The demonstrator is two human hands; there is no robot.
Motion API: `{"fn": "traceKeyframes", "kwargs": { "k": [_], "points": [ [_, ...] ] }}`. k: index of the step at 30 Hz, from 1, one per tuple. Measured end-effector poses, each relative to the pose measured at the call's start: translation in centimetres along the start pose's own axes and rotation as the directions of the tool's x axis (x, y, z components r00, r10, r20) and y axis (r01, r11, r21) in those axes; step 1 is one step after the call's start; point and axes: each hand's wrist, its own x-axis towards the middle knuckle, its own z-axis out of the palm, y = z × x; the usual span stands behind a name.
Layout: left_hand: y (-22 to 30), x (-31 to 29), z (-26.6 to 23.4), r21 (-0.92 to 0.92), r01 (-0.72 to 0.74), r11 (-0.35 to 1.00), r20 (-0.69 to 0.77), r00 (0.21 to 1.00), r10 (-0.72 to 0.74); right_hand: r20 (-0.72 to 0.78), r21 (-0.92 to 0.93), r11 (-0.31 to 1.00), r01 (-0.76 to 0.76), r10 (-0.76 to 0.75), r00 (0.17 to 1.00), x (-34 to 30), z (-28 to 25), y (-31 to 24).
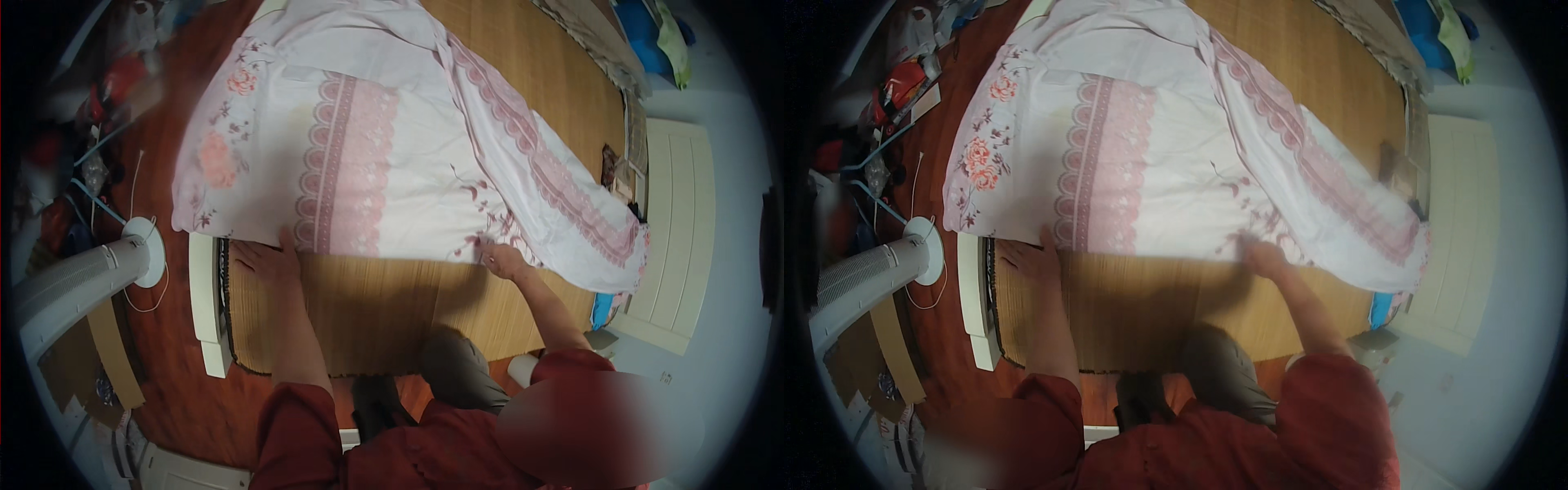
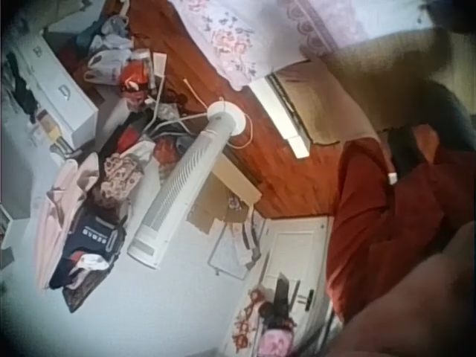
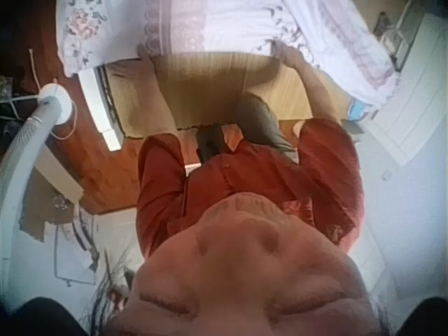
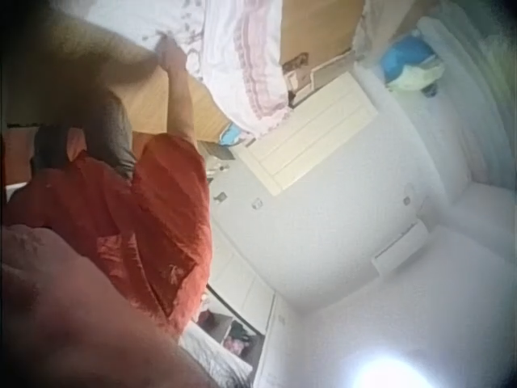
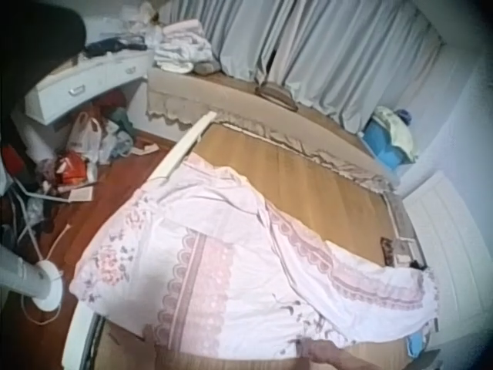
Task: Folding a large floral bedsheet and a white garment on a bed.
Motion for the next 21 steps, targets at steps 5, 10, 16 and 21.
{"fn": "traceKeyframes", "kwargs": {
  "k": [5, 10, 16, 21],
  "points": [
    [-0.5, 0.5, 1.2, 0.298, 0.030, 0.954, 0.045, 0.998, -0.045, -0.721, -0.130, 0.981, 0.145, -0.193, 0.666, 12.8, -12.0, -3.4],
    [0.0, 0.5, 1.7, 0.240, 0.043, 0.970, 0.016, 0.999, -0.048, -0.869, -0.124, 0.990, -0.065, -0.077, 0.489, 28.5, -23.2, -4.7],
    [-0.9, 0.3, 1.5, 0.307, 0.036, 0.951, 0.028, 0.998, -0.047, -0.688, -0.109, 0.959, -0.261, 0.117, 0.716, 32.3, -25.7, -7.0],
    [-0.6, 0.5, 1.5, 0.344, 0.003, 0.939, 0.047, 0.999, -0.021, -0.706, -0.113, 0.979, -0.167, 0.040, 0.707, 31.9, -26.2, -3.3]
  ]
}}
